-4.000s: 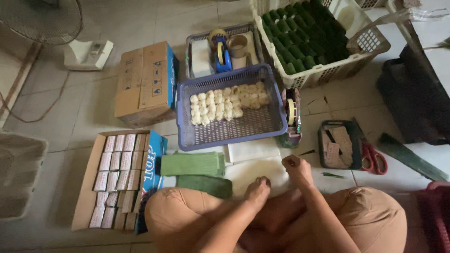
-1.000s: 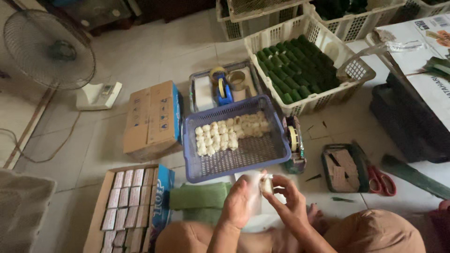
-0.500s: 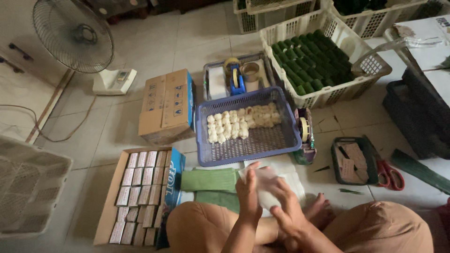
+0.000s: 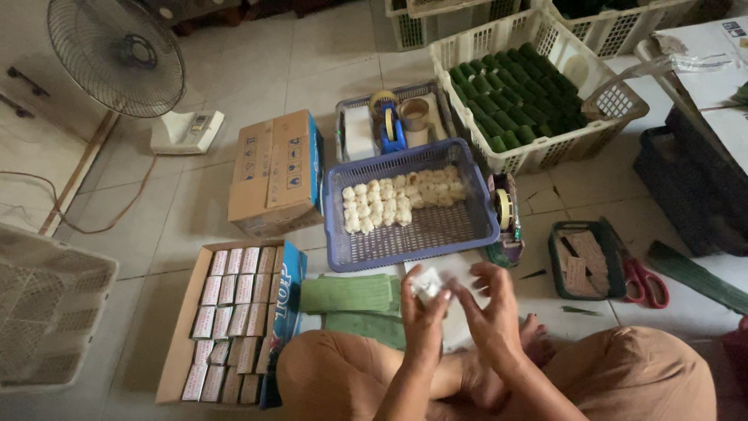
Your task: The person sits on the floor and wraps white bundles one at a time with strips of green leaf, folding the leaf around each bundle by hand. The wrapped bundles are placed into a blue basket, and finished wrapped items are packed into cardboard boxes.
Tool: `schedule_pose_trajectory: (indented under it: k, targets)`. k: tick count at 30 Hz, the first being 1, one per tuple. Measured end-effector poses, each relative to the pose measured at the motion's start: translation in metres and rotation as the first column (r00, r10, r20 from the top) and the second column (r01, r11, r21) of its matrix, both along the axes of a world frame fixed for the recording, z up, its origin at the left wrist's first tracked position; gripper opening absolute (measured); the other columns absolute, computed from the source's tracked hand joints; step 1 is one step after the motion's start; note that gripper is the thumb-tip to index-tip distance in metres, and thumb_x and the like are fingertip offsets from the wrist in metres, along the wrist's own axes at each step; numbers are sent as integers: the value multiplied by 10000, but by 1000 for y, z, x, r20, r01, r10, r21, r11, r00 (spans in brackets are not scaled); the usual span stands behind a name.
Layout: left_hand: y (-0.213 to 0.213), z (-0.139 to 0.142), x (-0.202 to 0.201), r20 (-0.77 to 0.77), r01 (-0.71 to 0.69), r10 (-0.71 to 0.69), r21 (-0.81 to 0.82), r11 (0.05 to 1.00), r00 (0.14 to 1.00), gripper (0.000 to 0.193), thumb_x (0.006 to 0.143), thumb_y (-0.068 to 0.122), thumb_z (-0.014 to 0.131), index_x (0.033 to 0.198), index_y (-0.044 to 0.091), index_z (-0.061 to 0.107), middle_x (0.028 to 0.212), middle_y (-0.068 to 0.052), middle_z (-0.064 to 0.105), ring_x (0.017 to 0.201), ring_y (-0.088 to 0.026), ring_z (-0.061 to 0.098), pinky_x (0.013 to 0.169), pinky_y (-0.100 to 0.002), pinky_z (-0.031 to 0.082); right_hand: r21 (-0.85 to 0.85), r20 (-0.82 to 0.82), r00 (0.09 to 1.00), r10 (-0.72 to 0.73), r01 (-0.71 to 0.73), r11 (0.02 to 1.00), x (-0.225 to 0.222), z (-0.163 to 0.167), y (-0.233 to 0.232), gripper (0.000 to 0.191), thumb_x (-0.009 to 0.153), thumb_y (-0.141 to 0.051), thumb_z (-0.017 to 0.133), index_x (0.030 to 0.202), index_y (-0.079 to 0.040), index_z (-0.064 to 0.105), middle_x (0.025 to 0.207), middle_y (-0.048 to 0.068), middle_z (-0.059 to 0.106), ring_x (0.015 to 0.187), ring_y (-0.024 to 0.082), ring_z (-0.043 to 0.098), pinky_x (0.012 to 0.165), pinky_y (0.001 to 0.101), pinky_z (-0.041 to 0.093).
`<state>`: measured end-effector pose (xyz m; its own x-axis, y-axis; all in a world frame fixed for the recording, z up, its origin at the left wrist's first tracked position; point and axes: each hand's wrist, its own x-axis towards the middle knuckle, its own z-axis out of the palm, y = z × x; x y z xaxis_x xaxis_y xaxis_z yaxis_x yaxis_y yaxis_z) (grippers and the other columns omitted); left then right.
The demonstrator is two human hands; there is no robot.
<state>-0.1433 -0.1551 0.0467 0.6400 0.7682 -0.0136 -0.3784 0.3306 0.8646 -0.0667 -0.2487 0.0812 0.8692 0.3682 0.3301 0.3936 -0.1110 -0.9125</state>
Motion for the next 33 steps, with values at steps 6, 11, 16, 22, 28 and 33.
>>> schedule_pose_trajectory:
  k: [6,11,16,22,28,33]
  targets:
    - [7,1,1,87,14,-5,-103,995,996,701,872,-5,676,1501,131,398,1133,-61,648,946,-123,617,809,-257,539,-73,-50,960,276,-279,957,-14,23,-11,579,744,57,736,1295,-22,576,1202,123,697,1062,203,693,891,347,575]
    - [2,8,0,126,182,-175,-43,982,976,755,844,-63,545,1560,126,398,1190,-97,664,899,-143,573,790,-287,530,-68,-143,950,278,-289,955,-17,16,-3,592,745,-12,803,1284,-12,557,1172,123,714,1055,220,725,910,343,584]
    - [7,4,3,182,269,-256,-50,962,949,693,889,-60,576,1543,96,408,1211,-109,645,1006,-181,626,874,-316,562,-30,-396,877,273,-309,951,-8,-1,0,448,853,-88,741,1278,-33,610,1170,128,750,1075,254,753,924,385,604]
    - [15,-34,19,17,1,5,-349,937,1000,757,796,-53,750,1458,101,417,1134,-150,672,996,-207,672,871,-327,566,-231,268,943,197,-135,963,-3,-34,8,518,774,-34,770,1280,-67,666,1370,287,558,1281,347,529,993,407,482]
    - [21,-68,20,-157,-222,166,-488,844,974,828,765,25,839,1468,118,412,1144,-90,654,1035,-205,658,923,-361,541,195,-388,843,373,-321,927,9,-114,35,539,810,-33,753,1330,-27,609,1277,126,668,1175,230,620,1001,400,489]
    - [57,-79,0,-216,-33,8,-109,994,976,709,926,232,739,1519,126,367,1211,-142,663,1118,-218,625,984,-353,498,343,-811,422,405,-217,914,21,-151,52,402,957,-159,650,1335,-24,631,1196,125,680,1055,249,643,863,408,532]
